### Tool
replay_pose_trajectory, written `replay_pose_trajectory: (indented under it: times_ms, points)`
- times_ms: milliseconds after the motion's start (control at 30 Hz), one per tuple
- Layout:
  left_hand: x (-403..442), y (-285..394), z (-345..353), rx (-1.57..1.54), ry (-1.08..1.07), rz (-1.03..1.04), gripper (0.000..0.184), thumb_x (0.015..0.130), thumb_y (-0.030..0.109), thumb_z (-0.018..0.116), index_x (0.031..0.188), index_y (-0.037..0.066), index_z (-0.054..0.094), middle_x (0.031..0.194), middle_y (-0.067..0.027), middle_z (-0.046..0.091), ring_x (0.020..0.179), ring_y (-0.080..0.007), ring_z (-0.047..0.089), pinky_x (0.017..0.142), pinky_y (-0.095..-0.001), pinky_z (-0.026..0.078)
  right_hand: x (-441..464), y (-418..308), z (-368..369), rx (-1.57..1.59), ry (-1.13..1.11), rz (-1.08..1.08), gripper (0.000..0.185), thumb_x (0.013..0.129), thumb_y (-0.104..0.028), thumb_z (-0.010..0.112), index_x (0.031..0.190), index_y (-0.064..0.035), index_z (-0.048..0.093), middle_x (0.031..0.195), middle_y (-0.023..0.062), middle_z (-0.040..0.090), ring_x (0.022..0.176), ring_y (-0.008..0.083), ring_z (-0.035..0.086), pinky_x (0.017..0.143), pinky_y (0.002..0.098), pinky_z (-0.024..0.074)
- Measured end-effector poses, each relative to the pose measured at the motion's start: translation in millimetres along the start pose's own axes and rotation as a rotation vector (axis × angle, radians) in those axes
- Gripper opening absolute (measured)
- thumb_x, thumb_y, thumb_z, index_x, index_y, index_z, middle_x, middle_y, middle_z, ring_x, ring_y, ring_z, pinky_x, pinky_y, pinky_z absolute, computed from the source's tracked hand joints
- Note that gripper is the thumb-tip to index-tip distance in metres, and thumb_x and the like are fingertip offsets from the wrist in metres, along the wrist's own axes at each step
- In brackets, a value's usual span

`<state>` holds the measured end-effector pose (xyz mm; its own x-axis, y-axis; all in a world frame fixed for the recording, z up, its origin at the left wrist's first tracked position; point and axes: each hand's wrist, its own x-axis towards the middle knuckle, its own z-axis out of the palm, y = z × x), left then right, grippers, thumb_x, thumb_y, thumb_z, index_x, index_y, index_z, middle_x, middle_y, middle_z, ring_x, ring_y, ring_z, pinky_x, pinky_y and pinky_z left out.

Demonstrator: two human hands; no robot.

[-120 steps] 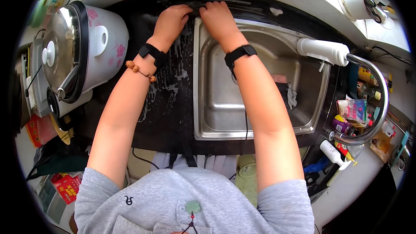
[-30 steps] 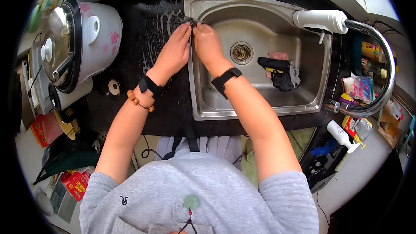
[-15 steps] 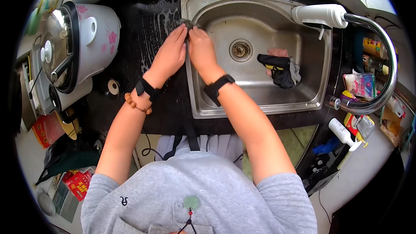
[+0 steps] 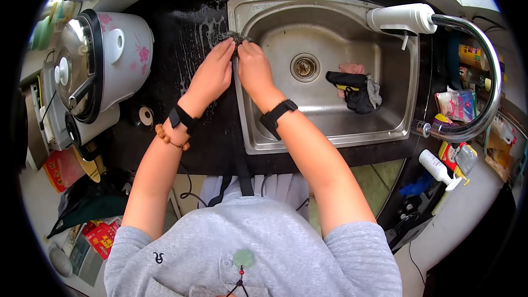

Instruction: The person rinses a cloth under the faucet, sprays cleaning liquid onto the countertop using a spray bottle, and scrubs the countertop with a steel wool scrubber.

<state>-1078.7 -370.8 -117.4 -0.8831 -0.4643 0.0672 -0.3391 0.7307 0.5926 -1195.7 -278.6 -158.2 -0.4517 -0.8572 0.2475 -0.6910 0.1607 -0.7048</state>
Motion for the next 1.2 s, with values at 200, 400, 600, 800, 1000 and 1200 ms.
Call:
replay_pose_trajectory:
  times_ms: [200,400,600,800,1000,1200]
  points:
    - [37,-8,13,0.078,0.046,0.081,0.05,0.089,0.0,0.05,0.138,-0.007,0.049,0.145,-0.0238,0.047,0.137,-0.0394,0.043,0.115,-0.043,0.036,39,30,-4,-0.081,0.107,-0.078,0.022,0.081,0.003,0.059,0.1,0.0069,0.069,0.11,0.0255,0.069,0.104,0.0389,0.065,0.093,0.0435,0.053]
    - [-9,4,10,0.014,0.024,0.051,0.053,0.087,-0.005,0.049,0.14,-0.007,0.046,0.144,-0.0243,0.047,0.136,-0.0403,0.043,0.115,-0.0432,0.036,1,7,-13,0.023,-0.008,-0.058,0.015,0.082,0.003,0.058,0.092,0.0063,0.068,0.103,0.0223,0.069,0.098,0.0386,0.064,0.085,0.0444,0.0544]
    - [-102,61,11,-0.07,-0.181,-0.096,0.055,0.087,-0.007,0.048,0.141,-0.009,0.044,0.148,-0.025,0.044,0.14,-0.0396,0.041,0.117,-0.0431,0.036,-99,-22,-35,0.016,-0.162,-0.1,0.02,0.078,0.005,0.06,0.096,0.0078,0.067,0.114,0.0226,0.067,0.108,0.0368,0.063,0.093,0.0405,0.0542]
    - [-53,41,22,0.016,-0.004,-0.071,0.054,0.086,-0.005,0.049,0.139,-0.012,0.043,0.146,-0.0291,0.044,0.138,-0.0427,0.041,0.116,-0.0444,0.036,-21,-2,-23,0.045,-0.081,-0.069,0.013,0.078,0.002,0.06,0.087,0.0051,0.069,0.096,0.0214,0.069,0.093,0.0385,0.065,0.083,0.0446,0.0542]
    - [-125,75,28,-0.053,-0.08,-0.124,0.054,0.084,-0.007,0.05,0.138,-0.009,0.048,0.145,-0.0244,0.047,0.137,-0.0405,0.043,0.114,-0.0434,0.04,-116,-35,-41,0.088,-0.234,0.052,0.009,0.083,-0.002,0.062,0.079,0.0035,0.068,0.089,0.0233,0.067,0.082,0.0399,0.065,0.074,0.048,0.0541]
    - [-144,81,31,-0.1,-0.03,-0.17,0.055,0.085,-0.011,0.046,0.14,-0.005,0.049,0.145,-0.0219,0.049,0.136,-0.038,0.045,0.114,-0.042,0.039,-108,-40,-44,0.016,-0.34,0.118,0.008,0.08,0.002,0.061,0.075,0.0036,0.068,0.08,0.0222,0.066,0.083,0.0403,0.066,0.074,0.0467,0.0544]
